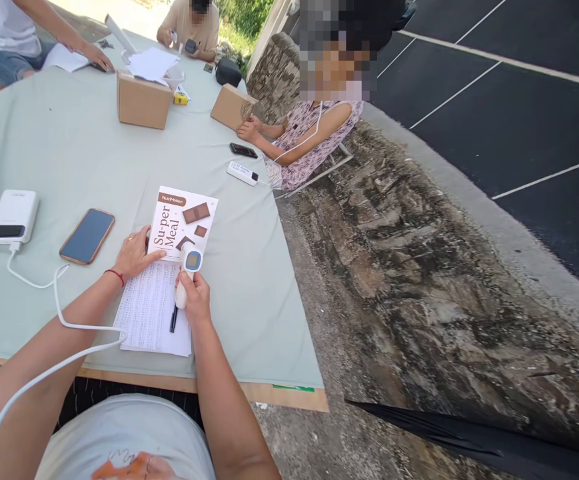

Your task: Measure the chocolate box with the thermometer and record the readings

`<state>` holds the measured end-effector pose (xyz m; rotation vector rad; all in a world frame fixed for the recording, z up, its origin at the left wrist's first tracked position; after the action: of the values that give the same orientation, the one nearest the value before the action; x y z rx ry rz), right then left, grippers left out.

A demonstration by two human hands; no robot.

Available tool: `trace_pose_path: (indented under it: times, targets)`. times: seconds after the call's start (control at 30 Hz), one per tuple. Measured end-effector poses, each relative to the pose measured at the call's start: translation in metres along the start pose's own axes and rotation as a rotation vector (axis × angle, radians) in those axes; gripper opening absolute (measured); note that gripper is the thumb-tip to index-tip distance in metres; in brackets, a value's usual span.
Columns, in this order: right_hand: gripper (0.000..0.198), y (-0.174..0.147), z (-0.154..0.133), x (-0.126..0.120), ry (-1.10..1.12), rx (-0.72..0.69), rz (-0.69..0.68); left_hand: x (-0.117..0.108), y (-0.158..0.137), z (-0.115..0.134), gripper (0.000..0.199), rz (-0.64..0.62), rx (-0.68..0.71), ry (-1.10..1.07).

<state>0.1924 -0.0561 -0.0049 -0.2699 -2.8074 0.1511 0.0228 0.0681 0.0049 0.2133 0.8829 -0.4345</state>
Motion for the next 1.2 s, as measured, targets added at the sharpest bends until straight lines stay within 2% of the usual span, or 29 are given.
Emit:
trace_pose_path:
  times: [0.1, 0.27, 0.4, 0.53, 0.67, 0.97, 1.2]
  targets:
    - [0.051, 0.0, 0.0, 0.0, 0.034, 0.017, 0.0, -0.001, -0.001, 0.001, 0.096, -0.004, -0.002, -0.013]
    - [0.05, -0.004, -0.003, -0.001, 0.035, 0.02, -0.012, -0.005, -0.003, 0.006, 0.092, 0.006, 0.027, -0.034]
    - [0.048, -0.015, -0.009, -0.015, -0.06, -0.01, 0.083, -0.006, -0.002, 0.003, 0.095, 0.023, 0.014, -0.062]
    - [0.048, -0.03, -0.018, -0.035, -0.163, -0.046, 0.175, -0.008, -0.001, -0.004, 0.098, 0.1, -0.037, -0.097]
    - [0.048, -0.045, -0.026, -0.047, -0.162, -0.062, 0.226, -0.012, -0.001, -0.005, 0.095, 0.139, -0.062, -0.104]
    - [0.045, -0.061, -0.035, -0.045, -0.108, -0.147, 0.193, -0.016, -0.002, 0.0, 0.095, 0.119, -0.077, -0.098]
    - [0.045, -0.053, -0.026, -0.057, -0.184, -0.056, 0.192, -0.015, -0.003, 0.0, 0.1, 0.095, -0.067, -0.124]
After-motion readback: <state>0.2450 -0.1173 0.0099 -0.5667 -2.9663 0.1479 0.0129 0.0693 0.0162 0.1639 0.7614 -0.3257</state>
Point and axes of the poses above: each hand's wrist, its own y-axis towards the middle knuckle, its own x-axis out of the palm, z = x × y, the point moved 4 cm from there along y, towards the middle knuckle, and after that the axes turned 9 degrees about -z, right-handed, at the moved point
